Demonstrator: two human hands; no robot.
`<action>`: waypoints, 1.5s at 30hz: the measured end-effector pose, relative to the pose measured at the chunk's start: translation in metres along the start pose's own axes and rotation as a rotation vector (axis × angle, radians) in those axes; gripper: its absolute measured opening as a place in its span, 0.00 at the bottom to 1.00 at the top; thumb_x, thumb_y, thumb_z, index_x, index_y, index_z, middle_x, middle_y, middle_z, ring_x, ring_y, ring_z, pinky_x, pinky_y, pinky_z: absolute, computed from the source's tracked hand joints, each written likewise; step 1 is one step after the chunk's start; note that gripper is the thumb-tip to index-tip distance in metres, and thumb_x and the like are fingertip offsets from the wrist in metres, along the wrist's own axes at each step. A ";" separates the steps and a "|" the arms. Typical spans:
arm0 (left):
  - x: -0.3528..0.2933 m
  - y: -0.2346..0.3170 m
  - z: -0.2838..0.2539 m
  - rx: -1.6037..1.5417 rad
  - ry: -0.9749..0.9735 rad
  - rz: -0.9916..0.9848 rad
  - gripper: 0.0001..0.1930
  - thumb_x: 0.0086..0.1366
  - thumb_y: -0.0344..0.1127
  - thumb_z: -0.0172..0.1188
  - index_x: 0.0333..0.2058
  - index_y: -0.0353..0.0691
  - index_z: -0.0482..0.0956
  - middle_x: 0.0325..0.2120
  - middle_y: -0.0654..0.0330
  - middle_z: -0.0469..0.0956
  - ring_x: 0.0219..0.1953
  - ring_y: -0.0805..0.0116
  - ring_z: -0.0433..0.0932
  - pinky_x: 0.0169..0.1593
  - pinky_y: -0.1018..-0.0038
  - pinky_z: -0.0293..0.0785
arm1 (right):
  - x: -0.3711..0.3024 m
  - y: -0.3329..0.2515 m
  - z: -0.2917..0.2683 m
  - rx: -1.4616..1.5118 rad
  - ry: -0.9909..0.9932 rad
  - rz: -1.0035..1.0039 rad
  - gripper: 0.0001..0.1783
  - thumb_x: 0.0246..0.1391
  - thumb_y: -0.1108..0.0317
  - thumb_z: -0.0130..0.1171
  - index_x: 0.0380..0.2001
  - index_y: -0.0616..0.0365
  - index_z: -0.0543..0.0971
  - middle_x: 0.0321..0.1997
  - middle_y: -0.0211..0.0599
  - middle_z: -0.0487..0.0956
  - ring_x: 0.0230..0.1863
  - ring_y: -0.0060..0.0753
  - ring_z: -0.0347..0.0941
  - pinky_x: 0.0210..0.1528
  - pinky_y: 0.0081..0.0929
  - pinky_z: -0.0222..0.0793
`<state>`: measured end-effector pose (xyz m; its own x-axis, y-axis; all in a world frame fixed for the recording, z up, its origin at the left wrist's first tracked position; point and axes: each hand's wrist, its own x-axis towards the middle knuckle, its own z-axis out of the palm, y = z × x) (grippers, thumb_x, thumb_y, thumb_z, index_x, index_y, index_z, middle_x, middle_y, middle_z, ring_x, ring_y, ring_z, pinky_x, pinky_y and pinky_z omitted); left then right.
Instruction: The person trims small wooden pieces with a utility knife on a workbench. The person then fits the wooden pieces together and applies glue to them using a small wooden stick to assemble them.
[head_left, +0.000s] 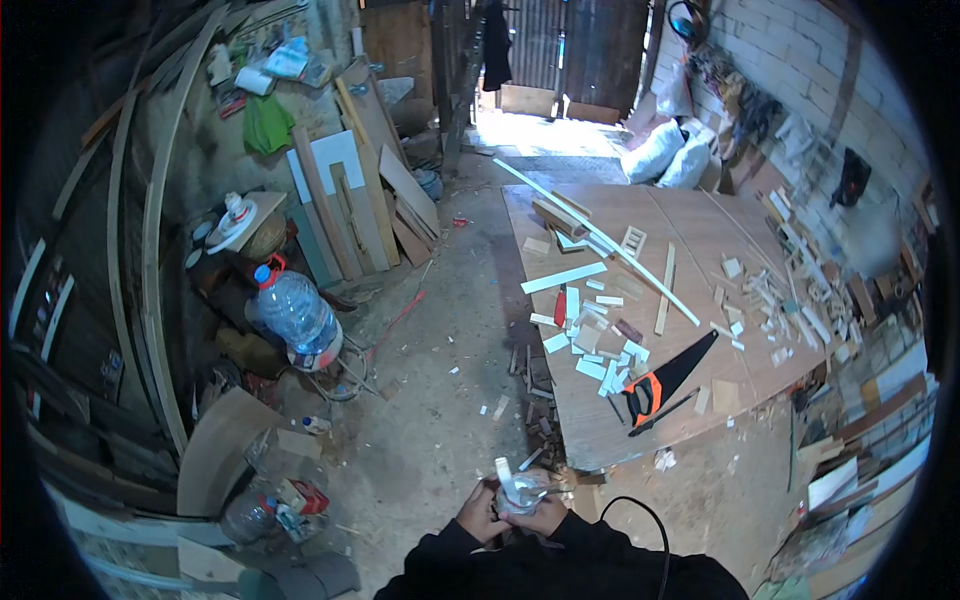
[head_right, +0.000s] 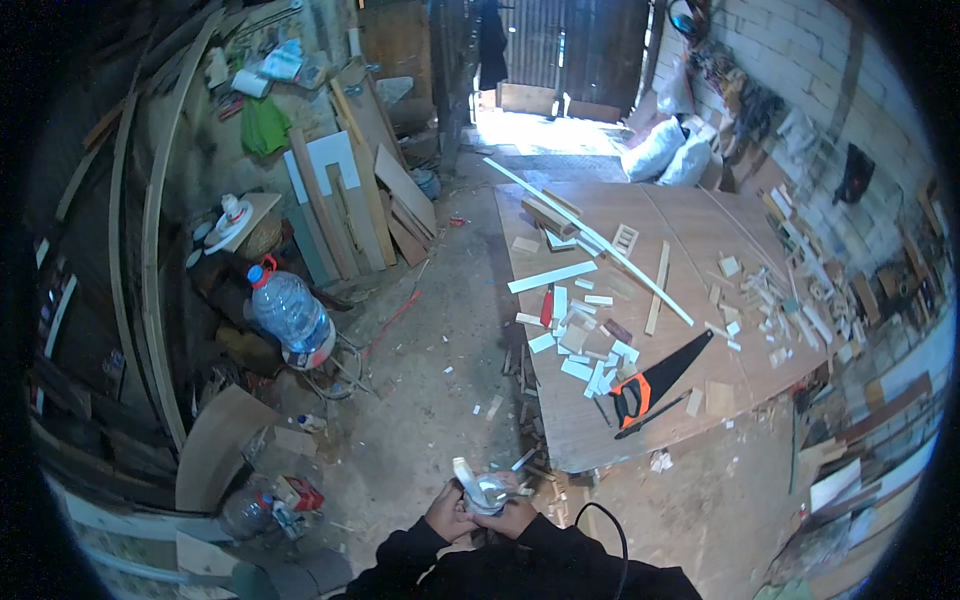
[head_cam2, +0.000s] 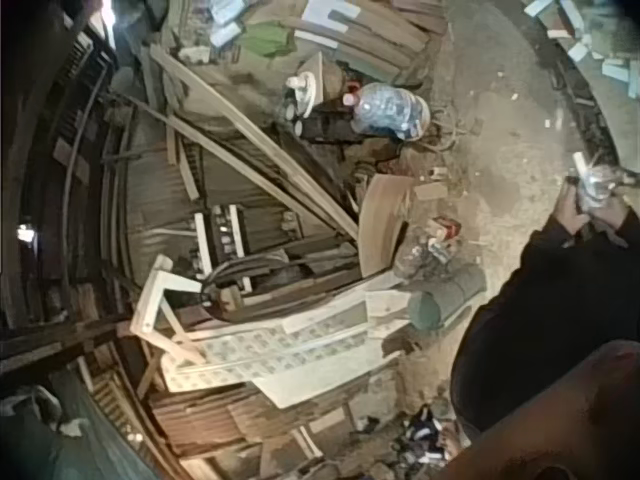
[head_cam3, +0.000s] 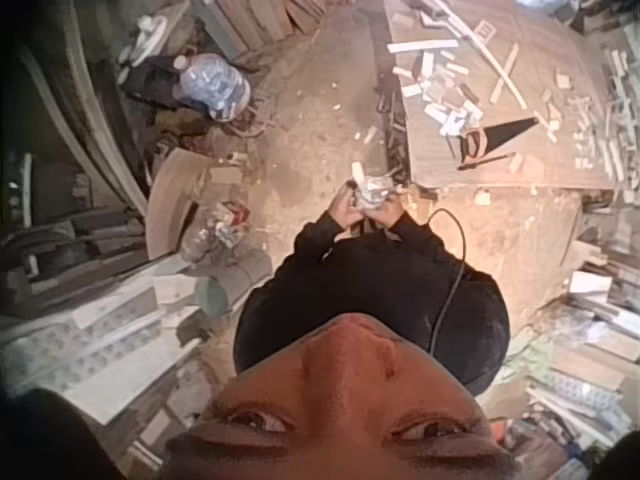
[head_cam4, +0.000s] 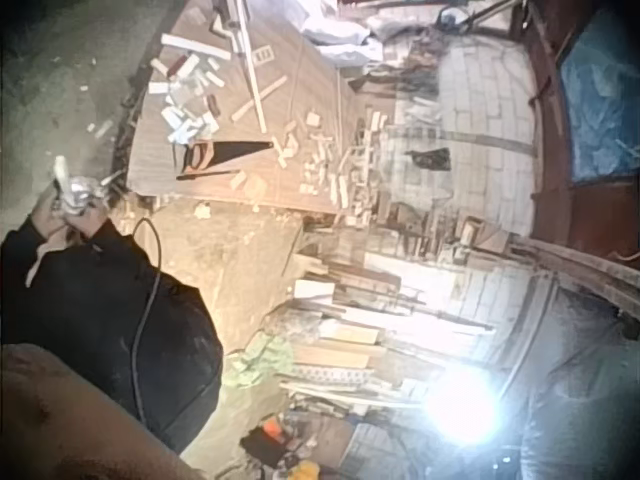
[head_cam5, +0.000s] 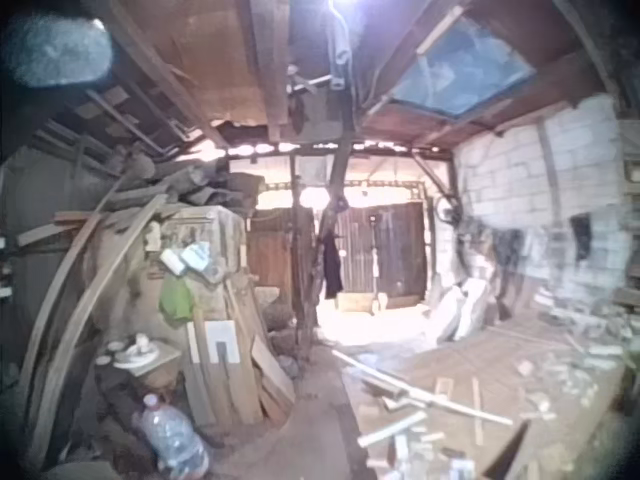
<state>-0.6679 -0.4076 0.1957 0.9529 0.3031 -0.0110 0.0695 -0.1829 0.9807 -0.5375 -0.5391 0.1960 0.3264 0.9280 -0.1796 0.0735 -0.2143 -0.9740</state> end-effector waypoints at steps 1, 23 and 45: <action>0.002 0.003 -0.001 -0.092 0.064 -0.043 0.37 0.49 0.37 0.68 0.56 0.35 0.62 0.52 0.47 0.64 0.56 0.53 0.66 0.55 0.64 0.67 | 0.006 -0.006 0.002 -0.028 -0.021 0.012 0.35 0.40 0.62 0.72 0.48 0.63 0.66 0.50 0.44 0.69 0.55 0.34 0.65 0.57 0.30 0.61; 0.182 -0.018 -0.203 0.164 0.550 -0.074 0.30 0.47 0.30 0.70 0.49 0.35 0.67 0.41 0.58 0.71 0.45 0.68 0.71 0.50 0.70 0.69 | 0.290 -0.069 -0.088 -0.193 -0.191 -0.315 0.45 0.45 0.58 0.68 0.62 0.54 0.55 0.55 0.45 0.67 0.53 0.43 0.67 0.53 0.35 0.66; 0.664 -0.133 -0.137 0.067 -0.137 0.338 0.37 0.40 0.32 0.72 0.49 0.40 0.63 0.44 0.50 0.68 0.46 0.50 0.71 0.50 0.62 0.69 | 0.382 -0.082 -0.348 -0.423 1.104 -0.019 0.32 0.41 0.71 0.69 0.52 0.60 0.68 0.47 0.40 0.70 0.45 0.35 0.67 0.43 0.27 0.66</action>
<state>-0.0849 -0.0540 0.0847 0.9556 0.0882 0.2812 -0.2413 -0.3135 0.9184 -0.0909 -0.2732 0.2551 0.9444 0.2103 0.2528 0.3250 -0.4800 -0.8148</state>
